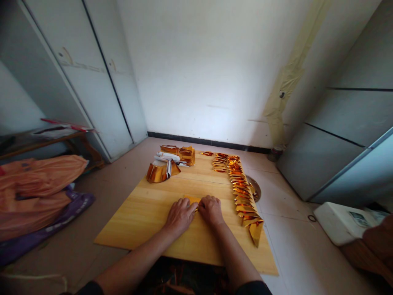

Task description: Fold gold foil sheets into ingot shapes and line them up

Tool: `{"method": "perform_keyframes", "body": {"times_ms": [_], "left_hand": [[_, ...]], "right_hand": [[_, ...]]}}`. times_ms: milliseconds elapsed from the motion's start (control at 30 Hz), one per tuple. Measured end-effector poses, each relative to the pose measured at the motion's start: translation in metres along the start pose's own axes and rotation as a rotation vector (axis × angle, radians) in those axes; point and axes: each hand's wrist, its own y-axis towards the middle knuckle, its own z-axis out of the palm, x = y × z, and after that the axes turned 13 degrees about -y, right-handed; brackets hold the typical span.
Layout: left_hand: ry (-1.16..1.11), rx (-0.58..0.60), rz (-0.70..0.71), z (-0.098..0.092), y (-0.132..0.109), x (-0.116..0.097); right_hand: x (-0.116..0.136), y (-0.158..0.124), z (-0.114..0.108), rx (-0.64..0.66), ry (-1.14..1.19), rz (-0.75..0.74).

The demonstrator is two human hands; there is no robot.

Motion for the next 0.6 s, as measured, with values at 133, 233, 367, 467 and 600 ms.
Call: {"method": "perform_keyframes", "body": {"times_ms": [133, 233, 367, 467, 600], "left_hand": [[0.037, 0.024, 0.041, 0.001, -0.002, 0.004], [0.052, 0.026, 0.057, 0.001, -0.004, 0.006], [0.000, 0.029, 0.053, -0.003, -0.005, 0.006], [-0.047, 0.036, 0.028, -0.006, -0.004, 0.005], [-0.103, 0.005, -0.048, -0.005, 0.000, 0.001]], "right_hand": [[-0.002, 0.001, 0.002, 0.003, 0.045, 0.015], [-0.005, 0.001, 0.003, 0.001, 0.093, 0.013], [-0.012, 0.003, 0.006, -0.002, 0.168, -0.032], [-0.014, 0.004, 0.006, -0.004, 0.170, -0.050], [-0.014, 0.005, 0.004, 0.012, 0.150, -0.058]]}}
